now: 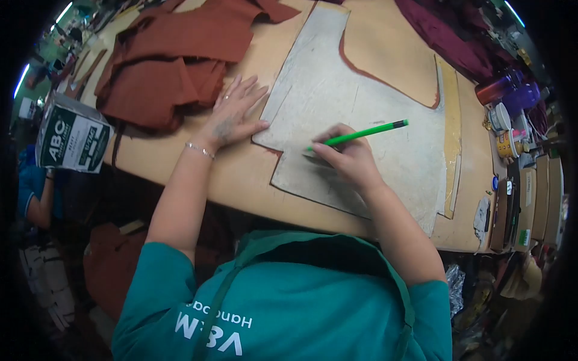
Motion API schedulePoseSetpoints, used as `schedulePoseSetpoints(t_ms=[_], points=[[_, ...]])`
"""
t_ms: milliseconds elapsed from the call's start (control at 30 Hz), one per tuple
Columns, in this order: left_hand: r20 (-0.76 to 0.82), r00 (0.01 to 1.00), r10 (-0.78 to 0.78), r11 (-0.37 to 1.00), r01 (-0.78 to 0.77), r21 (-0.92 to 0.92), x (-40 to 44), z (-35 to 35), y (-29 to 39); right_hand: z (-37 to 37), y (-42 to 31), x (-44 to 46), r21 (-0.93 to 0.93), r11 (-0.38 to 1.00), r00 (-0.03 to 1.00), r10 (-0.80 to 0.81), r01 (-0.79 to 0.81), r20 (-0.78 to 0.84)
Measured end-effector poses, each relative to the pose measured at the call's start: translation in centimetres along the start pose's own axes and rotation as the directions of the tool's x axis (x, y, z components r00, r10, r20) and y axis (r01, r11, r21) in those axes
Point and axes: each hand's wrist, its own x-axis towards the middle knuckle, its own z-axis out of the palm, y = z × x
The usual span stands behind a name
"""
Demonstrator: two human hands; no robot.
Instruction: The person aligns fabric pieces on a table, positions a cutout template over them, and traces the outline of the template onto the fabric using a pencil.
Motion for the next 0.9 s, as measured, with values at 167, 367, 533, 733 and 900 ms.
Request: schedulePoseSetpoints(t_ms=[167, 367, 533, 733, 900], points=[[0.084, 0.995, -0.050, 0.997, 0.044, 0.065, 0.7, -0.5, 0.1, 5.3, 0.2, 2.1, 0.061, 0.995, 0.997, -0.079, 0.078, 0.002], [0.066, 0.998, 0.005, 0.999, -0.008, 0.051, 0.5, -0.2, -0.8, 7.5, 0.6, 2.7, -0.024, 0.988, 0.988, -0.153, 0.153, 0.001], [0.071, 0.997, 0.000, 0.998, -0.005, 0.069, 0.5, -0.3, -0.7, 8.3, 1.3, 3.1, -0.035, 0.958, 0.959, -0.284, 0.284, 0.013], [0.049, 0.999, 0.009, 0.999, -0.011, 0.053, 0.5, 0.0, -1.0, 5.2, 0.8, 1.0, -0.075, 0.959, 0.962, -0.271, 0.272, 0.025], [0.066, 0.998, 0.016, 0.997, -0.021, 0.071, 0.5, -0.1, -0.8, 7.4, 1.6, 2.8, -0.062, 0.945, 0.947, -0.318, 0.321, 0.052]])
